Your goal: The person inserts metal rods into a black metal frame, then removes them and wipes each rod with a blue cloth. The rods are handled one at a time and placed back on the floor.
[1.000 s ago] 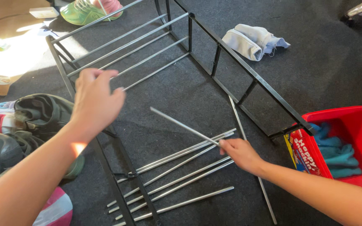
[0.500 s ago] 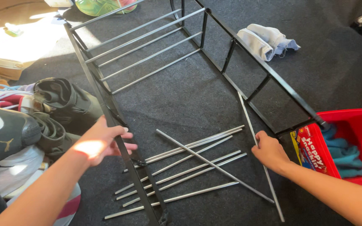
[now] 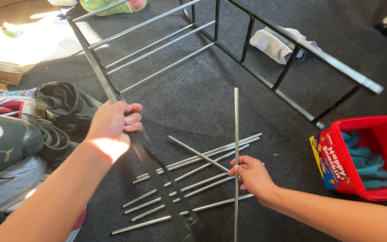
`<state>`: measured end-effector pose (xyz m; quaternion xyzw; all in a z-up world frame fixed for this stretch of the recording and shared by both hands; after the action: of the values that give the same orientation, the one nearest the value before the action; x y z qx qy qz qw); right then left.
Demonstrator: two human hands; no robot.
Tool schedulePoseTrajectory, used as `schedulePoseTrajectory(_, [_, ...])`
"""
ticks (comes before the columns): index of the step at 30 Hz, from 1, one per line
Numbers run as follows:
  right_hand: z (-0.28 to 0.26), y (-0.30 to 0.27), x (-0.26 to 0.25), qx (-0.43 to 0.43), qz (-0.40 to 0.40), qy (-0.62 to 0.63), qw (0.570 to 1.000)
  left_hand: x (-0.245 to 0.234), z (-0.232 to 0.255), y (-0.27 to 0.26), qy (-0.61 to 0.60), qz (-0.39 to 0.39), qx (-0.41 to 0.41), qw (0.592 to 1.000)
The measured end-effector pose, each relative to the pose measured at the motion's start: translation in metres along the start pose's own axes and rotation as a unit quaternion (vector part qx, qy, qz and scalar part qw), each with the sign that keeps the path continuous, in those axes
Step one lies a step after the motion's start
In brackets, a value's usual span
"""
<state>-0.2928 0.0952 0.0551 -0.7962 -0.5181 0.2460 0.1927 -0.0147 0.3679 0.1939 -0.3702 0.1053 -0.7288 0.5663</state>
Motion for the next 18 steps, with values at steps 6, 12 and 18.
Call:
schedulePoseTrajectory(6, [-0.072, 0.054, -0.036, -0.117, 0.02, -0.432, 0.894, 0.031, 0.011, 0.007, -0.045, -0.053, -0.022, 0.997])
schedulePoseTrajectory(12, [-0.124, 0.065, 0.008, -0.363, -0.041, -0.598, 0.714, 0.052, 0.013, 0.016, -0.094, -0.063, -0.004, 0.994])
schedulePoseTrajectory(18, [-0.078, 0.016, 0.081, -0.271, -0.25, -0.597, 0.713, 0.091, -0.002, 0.012, -0.176, -0.079, 0.048, 0.98])
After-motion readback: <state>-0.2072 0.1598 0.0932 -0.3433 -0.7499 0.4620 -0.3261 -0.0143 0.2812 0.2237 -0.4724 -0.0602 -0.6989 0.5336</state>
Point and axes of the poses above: each hand's wrist, its own y-axis towards the middle knuckle, its own x-axis out of the palm, z = x × y, the point moved 8 cm from there along y, towards the middle knuckle, and after that the axes turned 7 degrees about -x, right-handed, at the moved point
